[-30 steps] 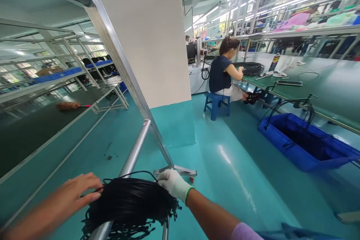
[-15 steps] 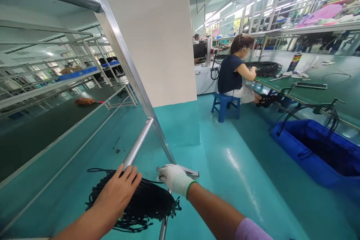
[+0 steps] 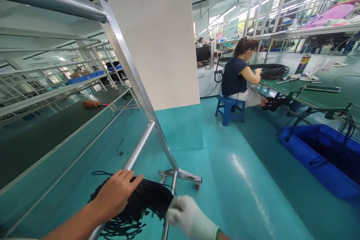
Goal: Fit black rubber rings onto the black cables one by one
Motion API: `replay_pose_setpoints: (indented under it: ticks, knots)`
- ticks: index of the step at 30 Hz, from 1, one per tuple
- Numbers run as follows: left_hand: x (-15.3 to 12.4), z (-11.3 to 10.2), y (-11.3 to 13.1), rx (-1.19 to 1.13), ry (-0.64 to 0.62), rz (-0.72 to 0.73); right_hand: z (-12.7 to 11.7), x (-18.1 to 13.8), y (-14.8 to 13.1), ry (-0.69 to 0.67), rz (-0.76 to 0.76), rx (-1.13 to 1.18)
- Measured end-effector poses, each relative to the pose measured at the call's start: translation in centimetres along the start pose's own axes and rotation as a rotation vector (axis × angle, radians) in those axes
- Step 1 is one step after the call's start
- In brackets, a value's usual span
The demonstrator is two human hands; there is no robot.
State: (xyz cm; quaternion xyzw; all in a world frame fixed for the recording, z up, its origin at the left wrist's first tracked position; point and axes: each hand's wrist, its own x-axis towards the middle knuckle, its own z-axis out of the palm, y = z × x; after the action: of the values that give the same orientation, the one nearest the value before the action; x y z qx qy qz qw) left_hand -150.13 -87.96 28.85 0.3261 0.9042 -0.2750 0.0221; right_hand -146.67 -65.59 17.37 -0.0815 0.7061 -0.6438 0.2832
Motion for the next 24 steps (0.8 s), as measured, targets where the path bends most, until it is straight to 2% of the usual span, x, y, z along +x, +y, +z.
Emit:
replay_pose_setpoints:
  ticks: [2,4,5,9,10,11,13,16,18,21,24]
  knots:
    - [-0.2,-0.1,-0.5,-0.038,0.019,-0.079,2.3,-0.1,0.4,-0.108,0.013,0.165]
    - [-0.5,-0.2,-0.8,-0.109,0.048,-0.163,4.5,0.6,0.3,-0.144,0.005,0.31]
    - [-0.7,-0.2,-0.9,-0.145,0.069,-0.201,5.5,1.3,0.0,-0.145,-0.014,0.461]
    - [-1.6,0.4,-0.6,-0.178,0.185,-0.284,7.3,5.3,-2.0,-0.14,-0.231,1.484]
    - [-1.9,0.7,-0.4,-0.168,0.227,-0.292,7.2,6.1,-2.6,-0.121,-0.277,1.674]
    - [-2.1,1.0,-0.3,-0.161,0.272,-0.297,7.0,6.9,-3.3,-0.094,-0.297,1.767]
    - [-2.6,1.7,0.0,-0.164,0.355,-0.308,6.5,7.8,-4.8,-0.016,-0.252,1.814]
    - [-3.0,2.9,0.0,-0.187,0.439,-0.366,5.6,8.4,-7.6,0.116,-0.124,1.749]
    - [-3.0,3.5,-0.1,-0.22,0.485,-0.421,5.3,8.7,-9.5,0.178,-0.098,1.714]
    - [-2.9,4.2,-0.3,-0.285,0.558,-0.484,5.4,9.2,-11.9,0.186,-0.147,1.675]
    - [-3.1,4.9,-0.6,-0.322,0.633,-0.539,6.1,9.6,-13.6,0.139,-0.203,1.629]
